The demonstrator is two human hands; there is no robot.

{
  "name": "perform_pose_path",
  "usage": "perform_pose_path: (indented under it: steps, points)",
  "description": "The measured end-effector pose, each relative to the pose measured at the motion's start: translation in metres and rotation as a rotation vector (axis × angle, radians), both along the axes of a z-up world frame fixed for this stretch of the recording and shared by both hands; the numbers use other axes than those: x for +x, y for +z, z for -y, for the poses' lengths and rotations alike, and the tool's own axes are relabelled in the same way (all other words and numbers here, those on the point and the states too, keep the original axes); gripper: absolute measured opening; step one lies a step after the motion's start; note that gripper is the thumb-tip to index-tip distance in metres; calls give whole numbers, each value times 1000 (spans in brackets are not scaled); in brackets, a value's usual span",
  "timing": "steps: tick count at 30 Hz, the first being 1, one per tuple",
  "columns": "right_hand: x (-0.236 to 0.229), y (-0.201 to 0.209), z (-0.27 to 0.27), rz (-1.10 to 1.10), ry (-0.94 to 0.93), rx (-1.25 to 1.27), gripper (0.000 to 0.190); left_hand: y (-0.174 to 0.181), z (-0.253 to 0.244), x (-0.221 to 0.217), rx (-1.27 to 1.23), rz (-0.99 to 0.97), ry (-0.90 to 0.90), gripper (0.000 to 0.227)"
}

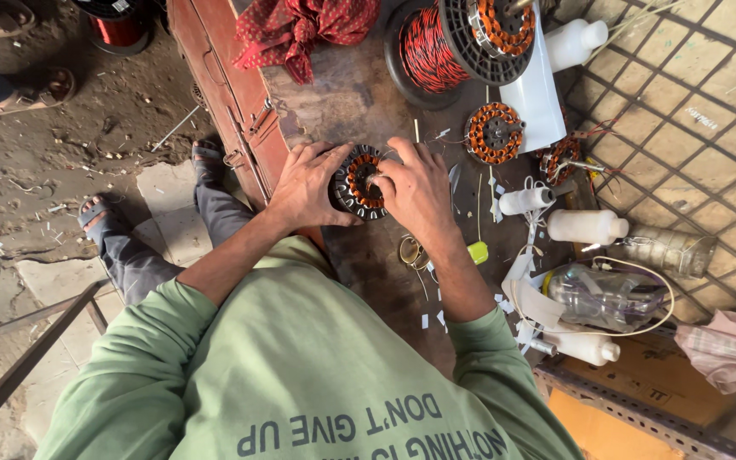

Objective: The person inserts small white insulating pieces into the slots of a motor stator, then uses a wooden stick to push the copper windings down. They use shears to trim excess copper wire and continue inserting insulators into the stator slots.

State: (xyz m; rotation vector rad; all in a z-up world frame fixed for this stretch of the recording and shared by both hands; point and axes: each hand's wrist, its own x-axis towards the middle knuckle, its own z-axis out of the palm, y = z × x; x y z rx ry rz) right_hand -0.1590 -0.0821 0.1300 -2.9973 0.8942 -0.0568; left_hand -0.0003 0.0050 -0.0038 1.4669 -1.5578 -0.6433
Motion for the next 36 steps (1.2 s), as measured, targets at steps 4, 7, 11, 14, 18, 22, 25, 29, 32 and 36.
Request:
perform_pose_path:
  steps: [4,7,11,14,18,22,25,29,32,36]
  points:
    - [-3,-3,0,122,160,-54,7,1,-1,1,5,-16,-18,121]
    - [-13,-7,-5,229,194,-151,4,1,0,2,8,-6,-15,121]
    - [-33,-19,-6,329,130,-362,5,0,0,1,12,-7,-1,123]
    - [-45,-30,6,493,-30,-323,5,-1,1,0,36,-2,-1,123]
    - [-36,-36,33,721,-383,352,6,-2,1,-1,42,5,0,124]
    - [-22,-22,37,702,-101,608,9,-2,2,0,45,0,-2,124]
    - [-29,-14,15,568,19,486,11,-3,1,0,49,-5,1,124]
    - [-63,-20,-10,882,-156,687,10,-4,2,-1,9,-17,20,123]
    - [-102,-32,-22,1315,-193,907,6,-5,0,-3,29,-2,24,123]
    - [-143,-37,-6,1722,-95,1082,9,-4,3,-2,18,-17,20,123]
